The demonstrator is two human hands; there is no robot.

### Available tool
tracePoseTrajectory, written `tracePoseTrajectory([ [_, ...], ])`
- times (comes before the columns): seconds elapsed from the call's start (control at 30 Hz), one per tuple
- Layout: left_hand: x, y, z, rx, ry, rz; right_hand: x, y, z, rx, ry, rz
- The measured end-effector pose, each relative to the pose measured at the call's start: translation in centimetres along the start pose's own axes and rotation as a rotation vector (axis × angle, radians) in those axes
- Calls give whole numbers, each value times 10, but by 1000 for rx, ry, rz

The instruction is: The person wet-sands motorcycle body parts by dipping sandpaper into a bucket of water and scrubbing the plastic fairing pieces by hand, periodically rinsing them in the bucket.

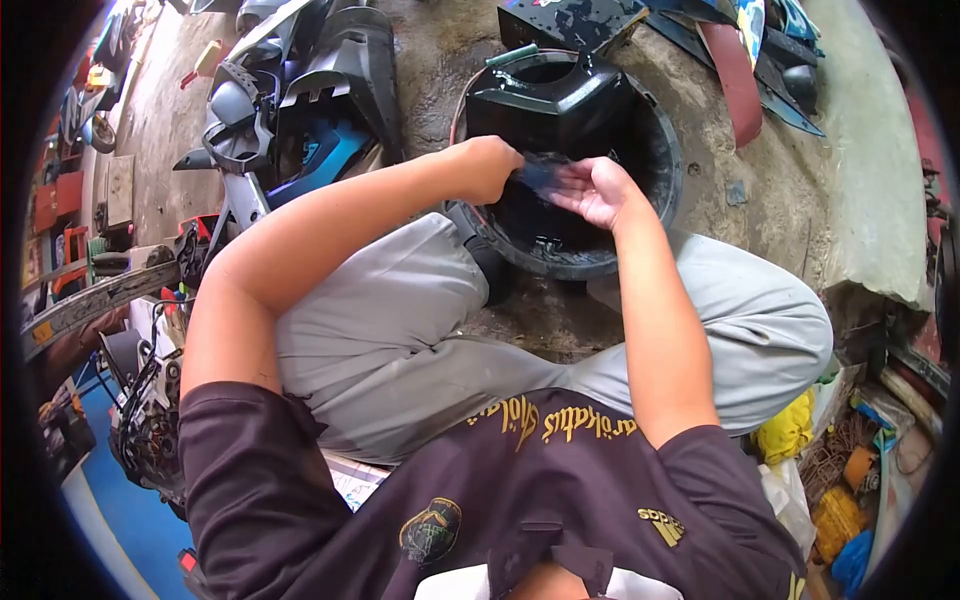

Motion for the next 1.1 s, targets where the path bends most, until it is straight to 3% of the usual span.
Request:
tracePoseTrajectory([
  [0.13, 19, 9, -10, -56, -181, -176, -56, 13, -77, -116, 427, -168],
  [0.17, 16, 10, -11, -78, -212, -164, -42, 18, -57, -47, 661, -64],
  [0.23, 14, 14, -13, -116, -277, -138, -87, 7, -116, 132, 631, -70],
  [0.3, 16, 8, -15, -103, -256, -161, -90, 2, -139, 73, 740, 61],
  [0.37, 19, 4, -13, -78, -206, -148, -89, -1, -141, 47, 586, 51],
  [0.43, 16, 5, -15, -82, -235, -131, -50, -7, -67, 53, 185, -106],
  [0.53, 20, 7, -21, -89, -274, -160, -46, -13, -30, -7, 294, -109],
  [0.63, 17, 7, -19, -106, -220, -139, -61, -2, -63, -36, 540, -54],
  [0.77, 15, 7, -14, -95, -129, -99, -92, 3, -134, 167, 680, -41],
  [0.87, 16, 2, -13, -70, -62, -72, -44, 5, -72, -73, 446, -314],
  [0.9, 16, 2, -13, -53, -44, -60, -46, -4, -57, 2, 346, -277],
  [0.97, 14, 5, -13, -59, -38, -44, -32, -2, -14, -133, 85, -412],
  [1.1, 9, 8, -13, -70, 6, -23, -46, 13, -32, -130, 445, -421],
])
Point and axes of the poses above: each hand's wrist, its own z-axis away from the middle knuckle, its own x-axis out of the palm, y = z × x, the point moved 2 cm from there along -z, towards the middle knuckle, and after that the axes turned 15 degrees about x, right-handed, at the moved point
